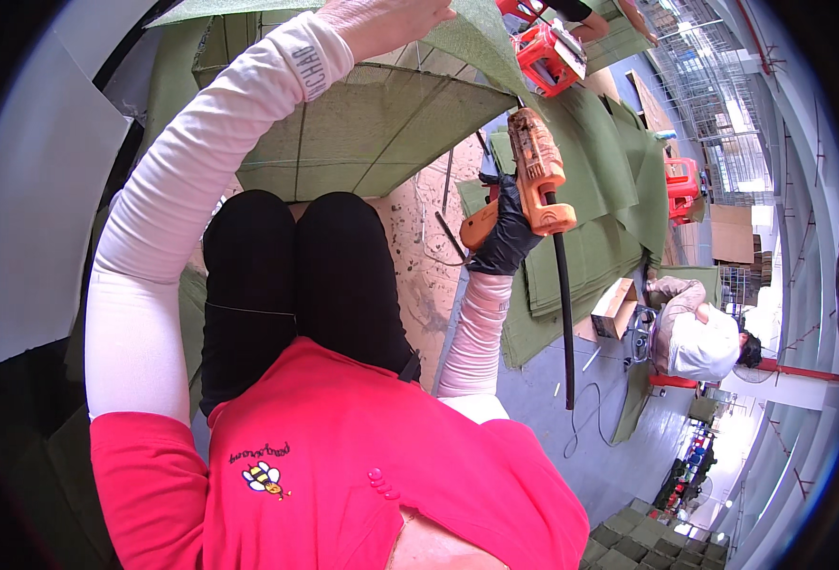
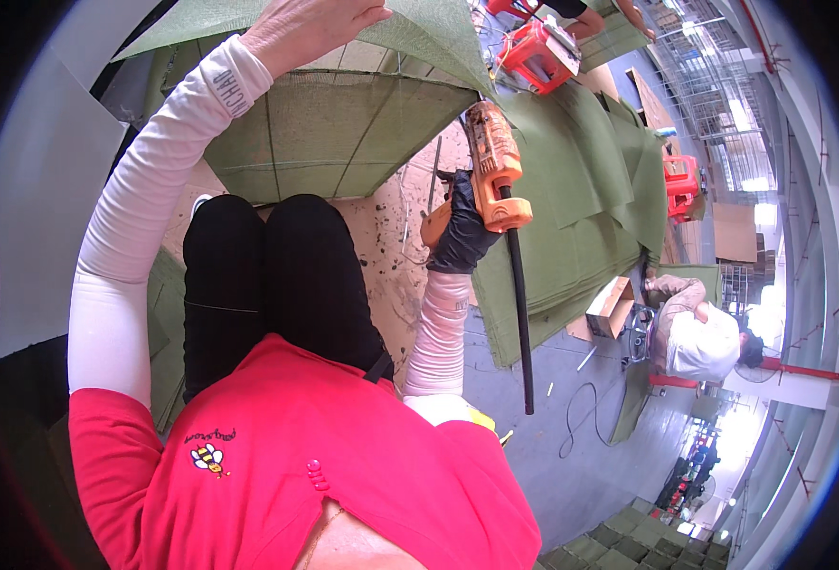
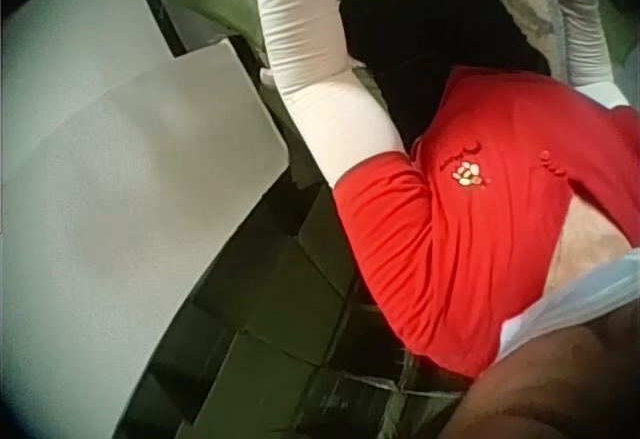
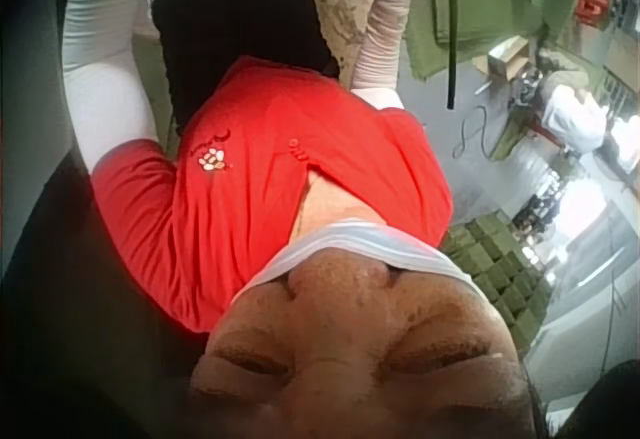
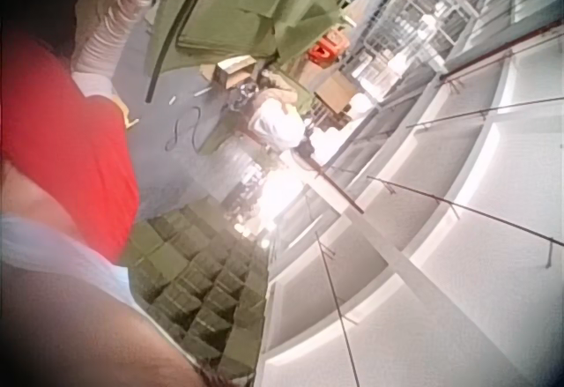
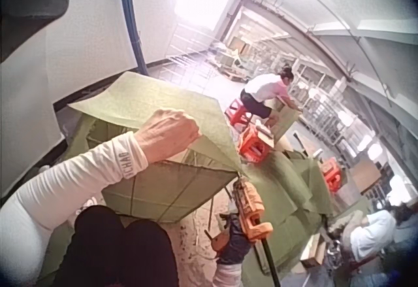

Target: Using a hot glue gun to assemble or reinforce green foam panel structures.

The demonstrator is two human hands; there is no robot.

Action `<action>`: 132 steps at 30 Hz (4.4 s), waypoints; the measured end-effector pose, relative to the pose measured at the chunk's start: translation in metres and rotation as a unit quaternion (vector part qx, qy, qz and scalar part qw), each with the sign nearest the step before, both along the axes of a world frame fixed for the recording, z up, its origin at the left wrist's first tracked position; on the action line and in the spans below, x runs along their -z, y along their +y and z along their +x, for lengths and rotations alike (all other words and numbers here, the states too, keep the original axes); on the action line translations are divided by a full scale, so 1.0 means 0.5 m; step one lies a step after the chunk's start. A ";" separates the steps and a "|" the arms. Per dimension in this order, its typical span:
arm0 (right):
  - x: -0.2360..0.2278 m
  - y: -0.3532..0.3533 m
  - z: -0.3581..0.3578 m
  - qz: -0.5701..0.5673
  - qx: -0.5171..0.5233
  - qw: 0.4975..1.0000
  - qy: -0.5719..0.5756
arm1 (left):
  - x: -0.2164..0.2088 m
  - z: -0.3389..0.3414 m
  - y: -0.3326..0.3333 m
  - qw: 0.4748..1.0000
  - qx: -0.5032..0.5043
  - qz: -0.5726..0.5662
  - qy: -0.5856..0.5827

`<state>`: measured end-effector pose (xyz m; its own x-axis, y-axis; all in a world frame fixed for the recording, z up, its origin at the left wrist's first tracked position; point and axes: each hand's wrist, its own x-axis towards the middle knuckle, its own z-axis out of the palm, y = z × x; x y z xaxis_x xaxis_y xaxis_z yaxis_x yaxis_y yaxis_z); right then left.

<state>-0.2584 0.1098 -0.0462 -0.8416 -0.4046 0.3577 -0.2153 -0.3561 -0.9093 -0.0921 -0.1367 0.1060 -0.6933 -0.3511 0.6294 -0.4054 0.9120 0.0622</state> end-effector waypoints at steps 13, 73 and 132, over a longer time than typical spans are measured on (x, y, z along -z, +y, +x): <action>-0.005 0.009 -0.010 0.018 -0.014 1.000 0.014 | 0.009 0.000 -0.001 1.000 0.005 0.001 0.019; -0.039 0.025 0.032 0.030 -0.065 0.997 -0.025 | -0.004 -0.008 0.022 1.000 0.004 -0.005 0.025; -0.034 0.032 0.036 0.082 -0.059 0.995 0.003 | -0.022 -0.031 0.046 1.000 0.000 0.024 0.016</action>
<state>-0.2405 0.1258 -0.0291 -0.7829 -0.5539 0.2835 -0.1864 -0.2259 -0.9562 -0.1077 -0.1138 0.1168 -0.6726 -0.3825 0.6334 -0.4032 0.9072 0.1197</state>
